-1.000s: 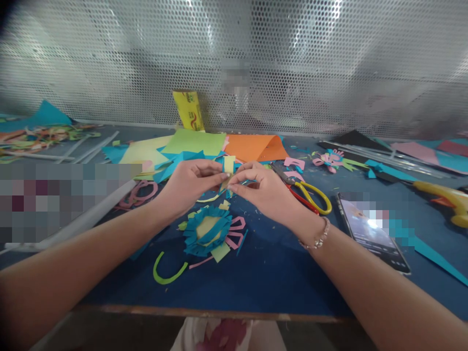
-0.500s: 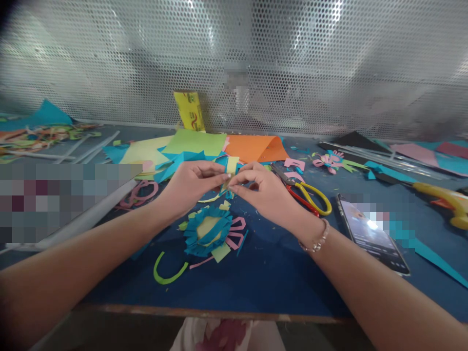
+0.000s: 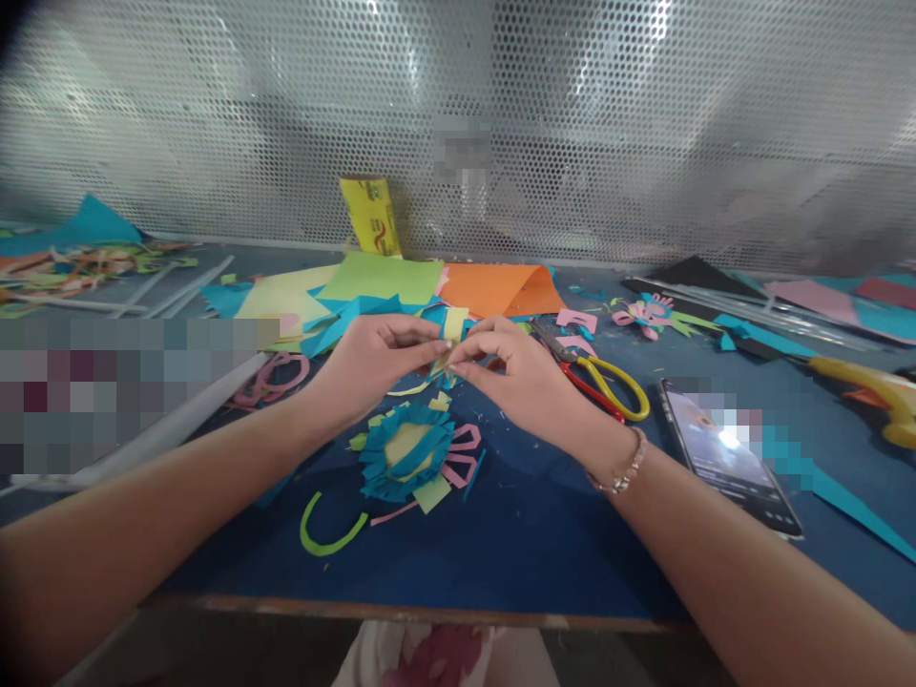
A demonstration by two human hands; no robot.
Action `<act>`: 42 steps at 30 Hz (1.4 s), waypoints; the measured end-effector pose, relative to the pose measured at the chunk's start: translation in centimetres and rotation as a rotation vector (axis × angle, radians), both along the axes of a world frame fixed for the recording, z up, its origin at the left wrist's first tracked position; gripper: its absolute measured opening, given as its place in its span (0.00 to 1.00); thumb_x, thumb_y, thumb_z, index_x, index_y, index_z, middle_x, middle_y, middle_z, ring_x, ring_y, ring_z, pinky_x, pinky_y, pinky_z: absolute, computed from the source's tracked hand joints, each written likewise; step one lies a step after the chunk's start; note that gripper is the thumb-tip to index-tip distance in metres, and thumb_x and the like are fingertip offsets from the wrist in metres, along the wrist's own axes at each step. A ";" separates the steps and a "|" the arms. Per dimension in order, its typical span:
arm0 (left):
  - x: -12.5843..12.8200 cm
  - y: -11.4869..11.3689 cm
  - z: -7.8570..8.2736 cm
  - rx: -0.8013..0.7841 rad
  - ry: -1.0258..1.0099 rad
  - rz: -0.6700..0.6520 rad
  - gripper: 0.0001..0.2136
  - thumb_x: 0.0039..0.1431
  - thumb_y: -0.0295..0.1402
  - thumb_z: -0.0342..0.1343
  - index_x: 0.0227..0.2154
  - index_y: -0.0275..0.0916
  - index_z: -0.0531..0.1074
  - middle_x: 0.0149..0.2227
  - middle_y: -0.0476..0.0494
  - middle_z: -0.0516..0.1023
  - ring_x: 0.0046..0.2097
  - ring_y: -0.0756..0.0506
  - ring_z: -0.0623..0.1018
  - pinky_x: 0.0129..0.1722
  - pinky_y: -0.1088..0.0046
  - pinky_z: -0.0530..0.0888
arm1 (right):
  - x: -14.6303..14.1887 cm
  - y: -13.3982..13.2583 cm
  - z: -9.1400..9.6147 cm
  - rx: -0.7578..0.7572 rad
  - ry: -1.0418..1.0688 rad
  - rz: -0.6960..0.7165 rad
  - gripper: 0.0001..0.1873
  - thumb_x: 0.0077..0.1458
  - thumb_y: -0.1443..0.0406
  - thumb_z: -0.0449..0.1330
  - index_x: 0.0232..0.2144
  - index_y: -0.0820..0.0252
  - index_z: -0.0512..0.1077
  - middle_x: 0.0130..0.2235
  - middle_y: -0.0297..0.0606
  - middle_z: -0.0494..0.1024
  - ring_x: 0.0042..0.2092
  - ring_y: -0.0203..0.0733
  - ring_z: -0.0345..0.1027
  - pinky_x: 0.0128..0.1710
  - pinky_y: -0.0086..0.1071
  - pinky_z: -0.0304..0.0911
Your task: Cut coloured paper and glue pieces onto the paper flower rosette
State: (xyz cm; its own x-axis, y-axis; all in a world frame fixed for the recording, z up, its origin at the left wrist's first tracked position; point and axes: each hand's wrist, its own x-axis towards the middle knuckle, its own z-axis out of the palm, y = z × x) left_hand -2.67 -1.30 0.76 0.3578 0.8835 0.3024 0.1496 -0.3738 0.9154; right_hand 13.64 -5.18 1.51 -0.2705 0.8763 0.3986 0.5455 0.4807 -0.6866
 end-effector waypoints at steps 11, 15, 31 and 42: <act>0.0 0.0 -0.1 0.008 0.009 0.000 0.12 0.44 0.39 0.56 0.27 0.35 0.73 0.23 0.47 0.74 0.23 0.53 0.70 0.23 0.77 0.68 | 0.0 -0.1 0.1 0.042 -0.035 -0.026 0.06 0.49 0.63 0.55 0.27 0.57 0.71 0.35 0.36 0.68 0.36 0.35 0.61 0.34 0.31 0.58; 0.0 0.0 0.0 0.005 0.023 0.010 0.13 0.43 0.40 0.56 0.26 0.34 0.73 0.23 0.47 0.74 0.23 0.53 0.71 0.23 0.77 0.68 | -0.1 -0.1 0.0 0.046 -0.030 -0.036 0.07 0.50 0.63 0.54 0.27 0.58 0.70 0.34 0.36 0.68 0.36 0.35 0.61 0.35 0.32 0.58; 0.0 0.0 0.1 0.018 0.024 0.049 0.11 0.42 0.38 0.57 0.25 0.35 0.73 0.22 0.48 0.73 0.22 0.53 0.70 0.22 0.77 0.67 | 0.3 0.0 0.2 0.055 0.096 0.002 0.08 0.49 0.60 0.55 0.29 0.57 0.69 0.34 0.36 0.68 0.37 0.36 0.62 0.39 0.34 0.58; 0.1 -0.1 0.1 0.037 0.032 0.034 0.12 0.43 0.39 0.57 0.25 0.34 0.72 0.22 0.47 0.73 0.22 0.54 0.69 0.22 0.78 0.67 | 0.1 -0.2 0.3 0.041 0.030 0.036 0.06 0.50 0.62 0.55 0.27 0.57 0.70 0.35 0.36 0.68 0.38 0.37 0.61 0.39 0.34 0.57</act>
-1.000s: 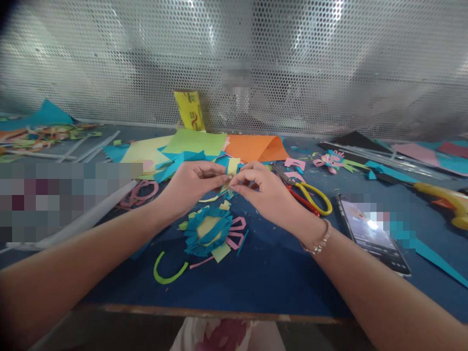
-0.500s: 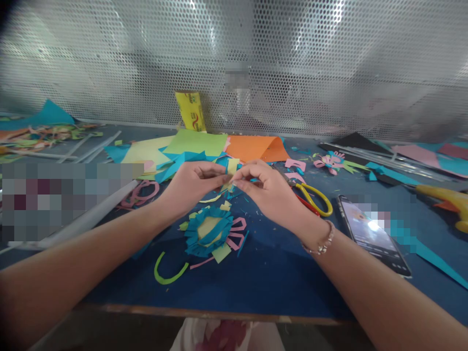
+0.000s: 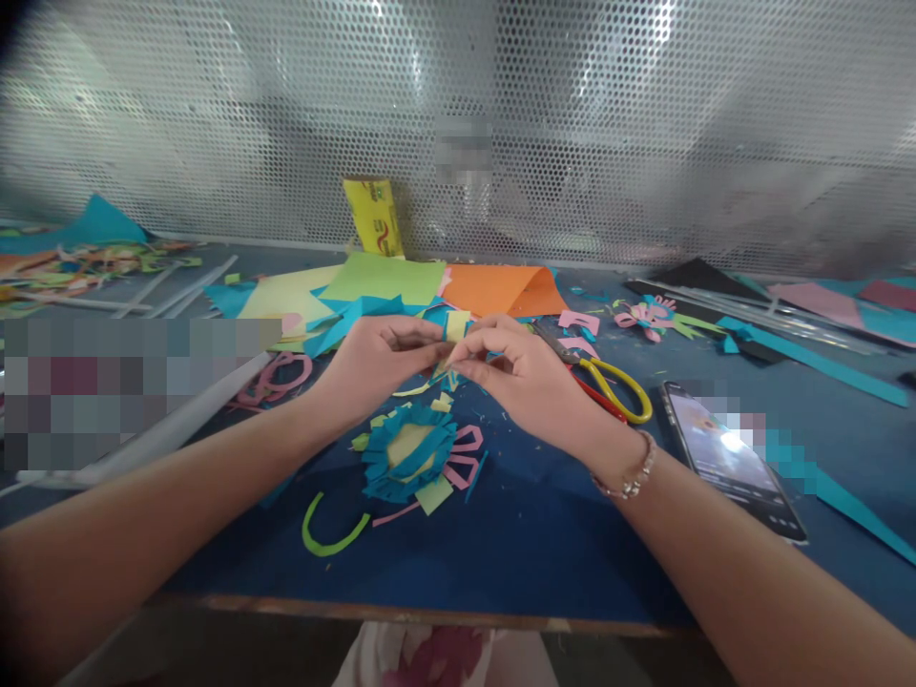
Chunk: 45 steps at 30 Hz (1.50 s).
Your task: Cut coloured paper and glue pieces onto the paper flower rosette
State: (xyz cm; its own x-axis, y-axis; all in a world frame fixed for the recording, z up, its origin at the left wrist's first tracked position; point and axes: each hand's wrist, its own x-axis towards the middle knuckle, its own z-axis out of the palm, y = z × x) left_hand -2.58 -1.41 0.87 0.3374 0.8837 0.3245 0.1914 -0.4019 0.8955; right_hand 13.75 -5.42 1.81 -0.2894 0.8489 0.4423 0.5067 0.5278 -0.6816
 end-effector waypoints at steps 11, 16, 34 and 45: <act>0.0 0.0 -0.1 -0.003 -0.029 -0.016 0.10 0.45 0.37 0.55 0.26 0.34 0.72 0.23 0.47 0.74 0.22 0.54 0.70 0.22 0.79 0.68 | 0.1 0.2 -0.3 0.023 -0.039 0.016 0.06 0.49 0.63 0.55 0.27 0.57 0.71 0.35 0.36 0.67 0.37 0.35 0.61 0.38 0.34 0.58; 0.0 0.0 -0.1 -0.002 -0.030 -0.036 0.09 0.46 0.35 0.55 0.25 0.34 0.73 0.23 0.47 0.74 0.23 0.54 0.71 0.23 0.78 0.69 | 0.0 0.2 -0.4 0.012 -0.053 0.008 0.06 0.49 0.63 0.55 0.27 0.57 0.71 0.35 0.36 0.67 0.37 0.36 0.61 0.37 0.33 0.59; 0.0 0.1 -0.3 -0.013 -0.055 -0.045 0.10 0.45 0.37 0.56 0.26 0.34 0.73 0.23 0.47 0.74 0.23 0.53 0.71 0.23 0.78 0.70 | -0.1 0.1 -0.4 0.063 -0.102 -0.030 0.05 0.49 0.66 0.55 0.27 0.58 0.71 0.34 0.36 0.68 0.36 0.34 0.63 0.35 0.31 0.61; 0.0 0.2 -0.5 -0.036 -0.052 -0.039 0.11 0.45 0.38 0.55 0.27 0.34 0.73 0.24 0.47 0.75 0.24 0.53 0.72 0.24 0.77 0.71 | -0.2 0.0 -0.4 0.096 -0.129 -0.056 0.05 0.49 0.66 0.54 0.29 0.58 0.70 0.35 0.36 0.69 0.36 0.35 0.63 0.36 0.33 0.61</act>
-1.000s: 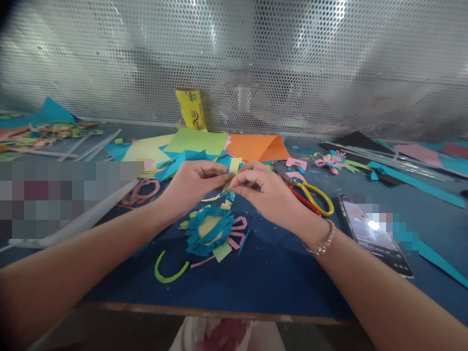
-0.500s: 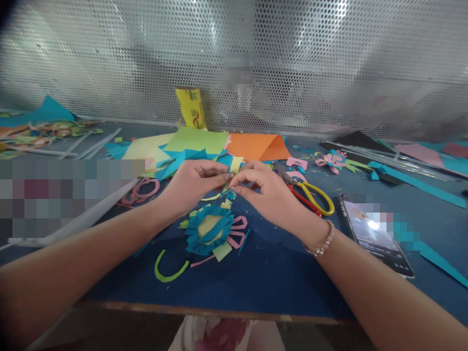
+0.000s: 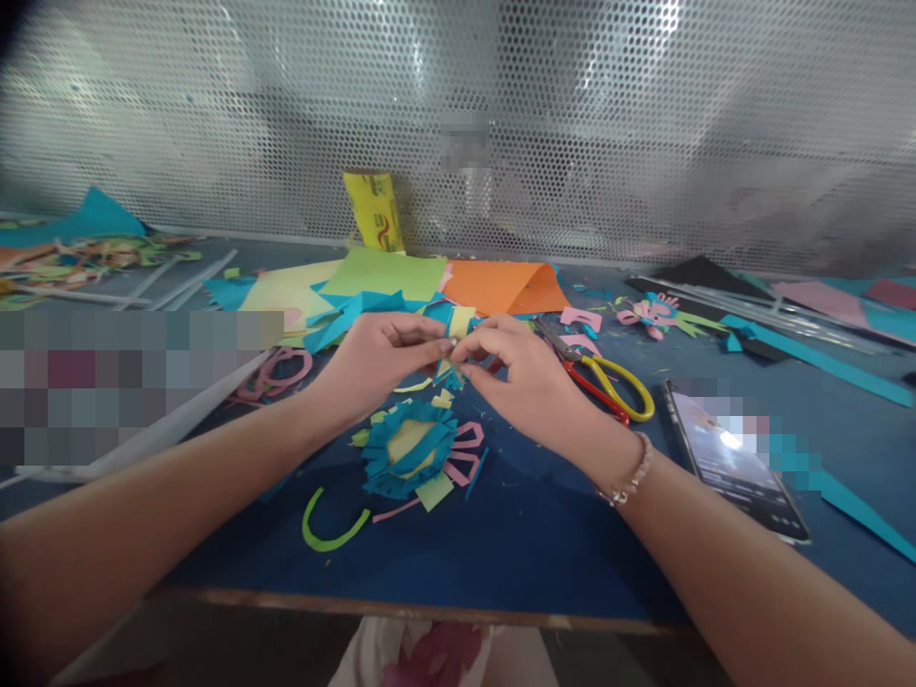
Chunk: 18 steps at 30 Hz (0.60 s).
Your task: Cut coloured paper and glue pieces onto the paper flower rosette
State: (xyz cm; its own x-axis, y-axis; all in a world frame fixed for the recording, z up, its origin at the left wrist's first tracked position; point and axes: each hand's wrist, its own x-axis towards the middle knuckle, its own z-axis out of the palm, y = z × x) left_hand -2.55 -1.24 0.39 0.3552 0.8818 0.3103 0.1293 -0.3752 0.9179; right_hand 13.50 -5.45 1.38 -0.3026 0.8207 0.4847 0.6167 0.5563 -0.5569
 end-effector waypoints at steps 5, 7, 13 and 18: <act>0.0 -0.1 0.1 -0.002 -0.006 0.015 0.10 0.45 0.37 0.56 0.26 0.35 0.72 0.22 0.48 0.74 0.23 0.53 0.72 0.24 0.77 0.70 | 0.0 0.0 -0.1 -0.061 0.114 -0.045 0.06 0.49 0.65 0.54 0.32 0.59 0.68 0.36 0.37 0.68 0.39 0.37 0.63 0.36 0.33 0.61; 0.0 -0.2 0.2 -0.014 -0.023 0.023 0.10 0.45 0.37 0.56 0.25 0.35 0.72 0.23 0.48 0.74 0.24 0.53 0.72 0.24 0.77 0.70 | 0.0 0.2 -0.3 -0.092 0.212 -0.072 0.07 0.49 0.64 0.54 0.33 0.59 0.65 0.36 0.38 0.68 0.39 0.37 0.63 0.36 0.33 0.62; 0.2 -0.2 0.4 -0.034 -0.078 0.074 0.11 0.42 0.38 0.58 0.26 0.35 0.72 0.26 0.46 0.75 0.26 0.52 0.73 0.25 0.76 0.70 | -0.4 0.6 -0.9 -0.346 0.451 -0.045 0.13 0.46 0.61 0.56 0.35 0.60 0.61 0.33 0.36 0.68 0.33 0.34 0.63 0.30 0.32 0.64; 0.1 -0.2 0.2 -0.017 -0.071 0.067 0.11 0.42 0.38 0.58 0.27 0.36 0.72 0.26 0.46 0.75 0.27 0.51 0.73 0.25 0.77 0.69 | -0.7 0.6 -0.9 -0.422 0.388 -0.008 0.13 0.46 0.58 0.56 0.32 0.61 0.63 0.31 0.36 0.69 0.32 0.33 0.63 0.29 0.30 0.64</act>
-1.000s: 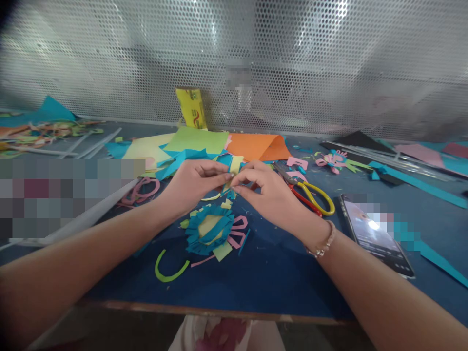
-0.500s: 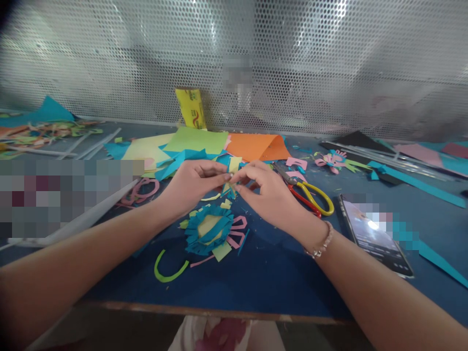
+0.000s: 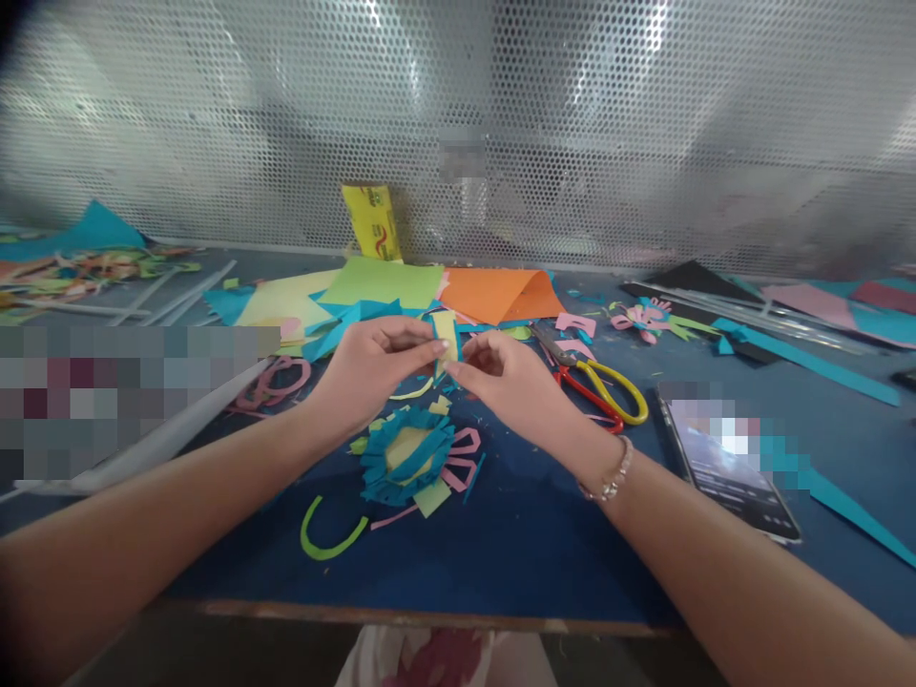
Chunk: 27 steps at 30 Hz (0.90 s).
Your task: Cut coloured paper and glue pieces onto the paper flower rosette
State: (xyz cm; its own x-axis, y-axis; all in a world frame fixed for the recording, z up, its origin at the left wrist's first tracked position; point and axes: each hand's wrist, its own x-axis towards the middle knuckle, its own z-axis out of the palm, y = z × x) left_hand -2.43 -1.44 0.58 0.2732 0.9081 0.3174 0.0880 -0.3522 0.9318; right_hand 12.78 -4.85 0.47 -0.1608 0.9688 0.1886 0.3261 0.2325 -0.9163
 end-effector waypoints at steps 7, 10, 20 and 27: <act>0.1 -0.6 0.1 -0.003 0.001 -0.014 0.12 0.42 0.39 0.58 0.27 0.35 0.72 0.25 0.46 0.75 0.26 0.51 0.73 0.25 0.77 0.69 | 0.2 0.3 -0.3 0.042 -0.064 -0.004 0.10 0.45 0.62 0.57 0.30 0.62 0.64 0.29 0.35 0.69 0.30 0.33 0.63 0.28 0.29 0.62; 0.2 -0.7 0.3 -0.008 0.007 -0.006 0.11 0.42 0.39 0.58 0.27 0.35 0.72 0.25 0.46 0.75 0.26 0.51 0.73 0.25 0.77 0.69 | 0.1 0.2 -0.2 0.017 0.000 0.030 0.11 0.45 0.61 0.57 0.31 0.61 0.64 0.29 0.34 0.68 0.31 0.33 0.63 0.29 0.29 0.62; 0.1 -0.8 0.1 -0.038 0.006 -0.020 0.09 0.43 0.37 0.57 0.26 0.36 0.71 0.23 0.47 0.74 0.25 0.51 0.73 0.25 0.77 0.69 | -0.1 0.5 -0.7 0.126 -0.063 0.008 0.11 0.46 0.60 0.56 0.30 0.61 0.64 0.29 0.34 0.68 0.31 0.33 0.61 0.31 0.30 0.60; 0.1 -0.7 -0.1 -0.119 -0.087 -0.025 0.10 0.41 0.37 0.59 0.25 0.36 0.71 0.24 0.49 0.74 0.26 0.52 0.73 0.28 0.76 0.71 | 0.1 0.8 -0.9 0.128 -0.071 0.054 0.15 0.42 0.63 0.59 0.34 0.62 0.64 0.33 0.36 0.70 0.33 0.33 0.63 0.33 0.31 0.60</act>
State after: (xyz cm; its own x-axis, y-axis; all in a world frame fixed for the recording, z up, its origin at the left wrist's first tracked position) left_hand -2.29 -2.15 0.51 0.2725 0.9338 0.2317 -0.0025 -0.2401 0.9707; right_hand 12.89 -4.01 -0.44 -0.2290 0.9271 0.2967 0.3725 0.3651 -0.8532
